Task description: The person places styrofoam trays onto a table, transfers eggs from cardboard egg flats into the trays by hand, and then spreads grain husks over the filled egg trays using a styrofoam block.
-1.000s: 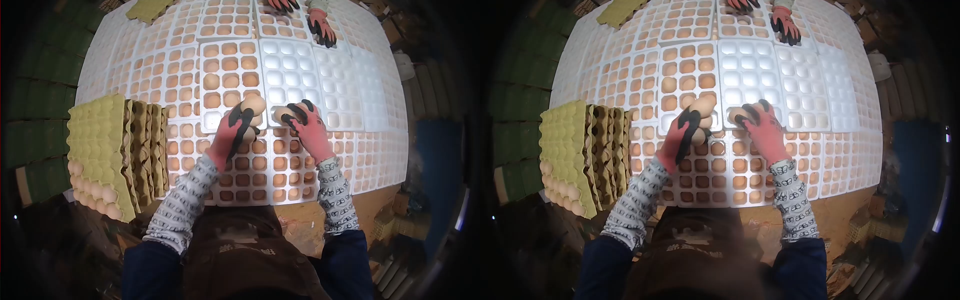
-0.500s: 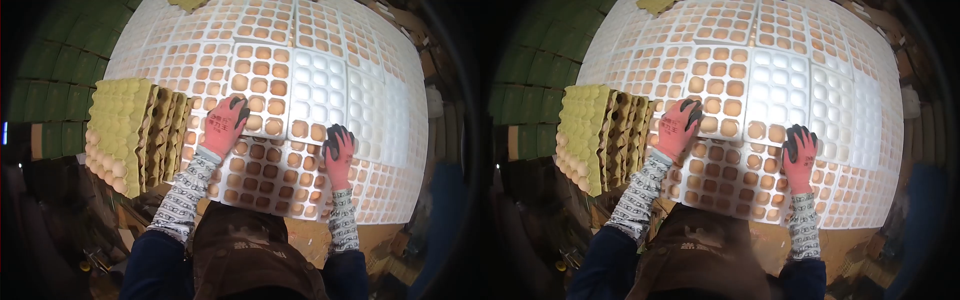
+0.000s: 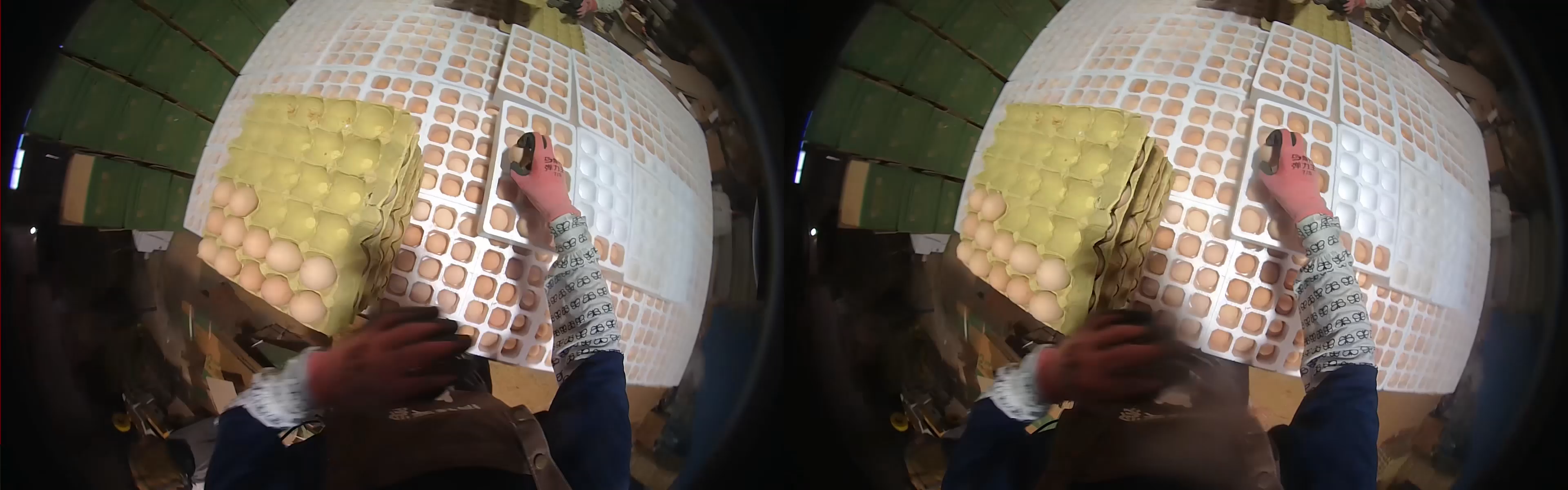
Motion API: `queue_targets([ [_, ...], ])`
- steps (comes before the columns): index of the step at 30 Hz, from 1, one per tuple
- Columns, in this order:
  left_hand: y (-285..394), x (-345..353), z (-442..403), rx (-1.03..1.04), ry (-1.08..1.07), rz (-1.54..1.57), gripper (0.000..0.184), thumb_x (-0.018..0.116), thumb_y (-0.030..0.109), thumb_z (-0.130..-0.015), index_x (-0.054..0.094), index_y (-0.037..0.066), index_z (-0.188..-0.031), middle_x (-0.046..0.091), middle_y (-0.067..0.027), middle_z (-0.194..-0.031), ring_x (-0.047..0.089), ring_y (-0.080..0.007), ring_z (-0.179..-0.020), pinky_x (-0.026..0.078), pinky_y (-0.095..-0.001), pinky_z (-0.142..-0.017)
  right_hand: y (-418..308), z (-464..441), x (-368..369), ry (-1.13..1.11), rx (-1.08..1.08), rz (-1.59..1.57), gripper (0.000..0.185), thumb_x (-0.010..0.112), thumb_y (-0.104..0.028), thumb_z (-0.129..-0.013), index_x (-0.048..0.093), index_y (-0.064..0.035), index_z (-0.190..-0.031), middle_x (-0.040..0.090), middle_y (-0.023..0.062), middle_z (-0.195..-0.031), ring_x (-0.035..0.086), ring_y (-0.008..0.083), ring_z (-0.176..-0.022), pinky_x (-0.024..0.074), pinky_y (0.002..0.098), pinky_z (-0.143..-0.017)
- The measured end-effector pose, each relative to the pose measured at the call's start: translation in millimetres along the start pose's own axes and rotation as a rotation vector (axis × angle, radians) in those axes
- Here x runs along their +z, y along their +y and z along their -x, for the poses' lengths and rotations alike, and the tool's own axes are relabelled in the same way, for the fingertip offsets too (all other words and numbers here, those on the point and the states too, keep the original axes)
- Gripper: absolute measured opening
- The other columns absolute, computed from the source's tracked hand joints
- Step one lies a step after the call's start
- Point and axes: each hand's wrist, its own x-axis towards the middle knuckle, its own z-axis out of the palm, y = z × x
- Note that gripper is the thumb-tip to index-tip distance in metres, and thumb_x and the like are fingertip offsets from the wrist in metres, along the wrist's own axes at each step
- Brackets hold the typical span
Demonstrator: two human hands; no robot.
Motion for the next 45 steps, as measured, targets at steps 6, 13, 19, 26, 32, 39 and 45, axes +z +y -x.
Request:
queue_targets([
  [6, -68.0, -148.5, 121.8, -0.566, 0.355, -0.199, 0.046, 0.066, 0.006, -0.070, 0.058, 0.002, -0.116, 0.055, -0.0177, -0.120, 0.052, -0.0360, -0.113, 0.042, -0.0419, -0.094, 18.1, 73.5, -20.1, -0.039, -0.052, 0.334, 0.047, 0.067, -0.024, -0.077, 0.052, -0.0119, -0.120, 0.055, 0.0130, -0.120, 0.057, 0.0339, -0.100, 0.0466, 0.0404, -0.087],
  [13, -142.9, -175.2, 141.8, -0.342, -0.195, -0.222, 0.061, 0.078, 0.018, -0.062, 0.057, 0.007, -0.118, 0.051, -0.0154, -0.127, 0.044, -0.0362, -0.119, 0.033, -0.0456, -0.103, 13.5, 96.1, 9.0, -0.271, 0.170, 0.709, 0.033, 0.060, -0.020, -0.083, 0.056, -0.0084, -0.114, 0.063, 0.0146, -0.104, 0.060, 0.0318, -0.097, 0.0474, 0.0429, -0.083],
  [19, -177.2, -171.0, 136.9, -0.308, -0.193, -0.273, 0.071, 0.076, 0.015, -0.062, 0.050, 0.011, -0.128, 0.051, -0.0138, -0.121, 0.045, -0.0326, -0.115, 0.032, -0.0414, -0.104, -259.2, 123.3, -17.1, -0.025, -0.003, -0.252, 0.056, 0.072, -0.018, -0.074, 0.052, -0.0104, -0.125, 0.063, 0.0107, -0.105, 0.061, 0.0260, -0.082, 0.0469, 0.0351, -0.075],
  [26, -188.7, -199.4, 139.4, -0.221, 0.059, 0.294, 0.045, 0.064, 0.023, -0.080, 0.055, 0.002, -0.118, 0.057, -0.0101, -0.104, 0.055, -0.0240, -0.102, 0.043, -0.0353, -0.092, -284.0, 149.7, -7.7, -0.151, -0.079, -0.365, 0.051, 0.061, -0.023, -0.085, 0.045, -0.0044, -0.131, 0.059, 0.0117, -0.119, 0.059, 0.0231, -0.104, 0.0430, 0.0341, -0.087],
  [32, -164.2, -196.9, 132.8, -0.261, -0.340, -0.084, 0.037, 0.064, 0.037, -0.075, 0.060, 0.004, -0.092, 0.056, -0.0103, -0.097, 0.060, -0.0227, -0.081, 0.047, -0.0326, -0.073, -336.1, 121.6, 19.5, -0.264, -0.289, 0.020, 0.045, 0.065, -0.030, -0.083, 0.054, -0.0098, -0.122, 0.061, 0.0120, -0.105, 0.063, 0.0254, -0.088, 0.0472, 0.0353, -0.083],
  [39, -174.8, -204.9, 152.8, -0.289, -0.166, 0.343, 0.042, 0.073, 0.026, -0.072, 0.059, 0.005, -0.105, 0.062, -0.0081, -0.096, 0.060, -0.0171, -0.077, 0.050, -0.0317, -0.070, -326.3, 110.1, -4.8, -0.362, 0.284, -1.121, 0.048, 0.061, -0.013, -0.085, 0.048, -0.0029, -0.130, 0.062, 0.0087, -0.107, 0.063, 0.0125, -0.071, 0.0496, 0.0239, -0.061],
  [45, -196.3, -216.1, 167.0, -0.552, 0.053, 0.367, 0.056, 0.071, 0.013, -0.073, 0.051, 0.008, -0.125, 0.050, -0.0110, -0.125, 0.054, -0.0187, -0.102, 0.048, -0.0323, -0.077, -373.6, 96.9, 49.9, -0.381, -0.342, 0.492, 0.040, 0.072, -0.026, -0.072, 0.060, -0.0096, -0.105, 0.047, 0.0158, -0.127, 0.052, 0.0318, -0.102, 0.0469, 0.0389, -0.085],
])
